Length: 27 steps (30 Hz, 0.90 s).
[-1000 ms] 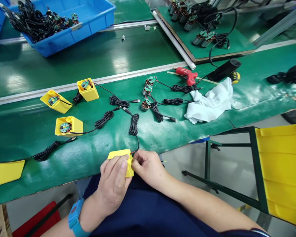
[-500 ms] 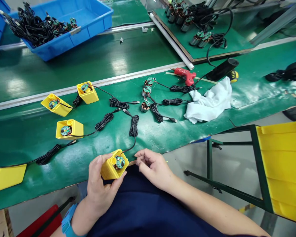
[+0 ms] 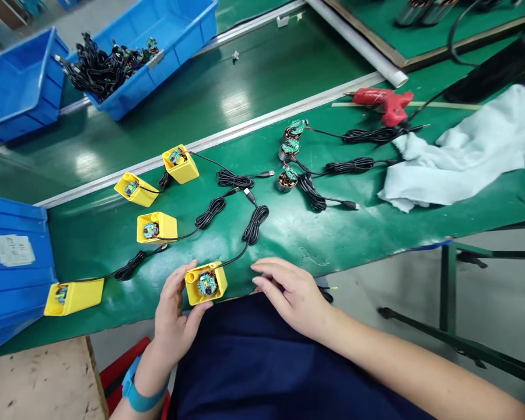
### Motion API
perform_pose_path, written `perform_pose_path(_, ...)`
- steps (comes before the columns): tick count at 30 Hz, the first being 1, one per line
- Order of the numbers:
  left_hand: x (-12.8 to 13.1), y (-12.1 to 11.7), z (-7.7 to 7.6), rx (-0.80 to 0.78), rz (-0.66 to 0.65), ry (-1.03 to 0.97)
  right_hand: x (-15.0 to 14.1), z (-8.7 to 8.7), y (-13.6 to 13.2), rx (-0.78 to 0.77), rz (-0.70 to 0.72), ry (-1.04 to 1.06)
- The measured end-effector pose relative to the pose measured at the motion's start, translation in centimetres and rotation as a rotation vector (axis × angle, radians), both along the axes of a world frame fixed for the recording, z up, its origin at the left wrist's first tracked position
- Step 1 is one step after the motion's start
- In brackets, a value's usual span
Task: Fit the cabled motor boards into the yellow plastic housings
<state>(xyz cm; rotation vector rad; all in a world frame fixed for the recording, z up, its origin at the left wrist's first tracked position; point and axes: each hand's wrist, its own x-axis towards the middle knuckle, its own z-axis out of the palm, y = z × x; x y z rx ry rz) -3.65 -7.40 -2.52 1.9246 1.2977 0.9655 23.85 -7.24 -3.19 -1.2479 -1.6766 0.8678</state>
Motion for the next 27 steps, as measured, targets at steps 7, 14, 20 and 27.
perform_pose_path(7, -0.2, 0.0, 0.7, 0.006, 0.009, 0.152, 1.3, -0.6, 1.8, 0.18, -0.012, -0.217)
perform_pose_path(14, -0.2, -0.5, 0.8, 0.004, 0.061, 0.137, 2.7, 0.3, 4.9, 0.268, 0.112, -0.312)
perform_pose_path(20, 0.0, -1.0, 1.2, 0.066, 0.097, 0.18, 1.3, 2.5, 5.8, 0.286, 0.222, -0.178)
perform_pose_path(27, 2.0, 0.1, 2.9, 0.083, -0.017, 0.41, 3.5, 0.3, 7.9, 0.33, 0.267, -0.692)
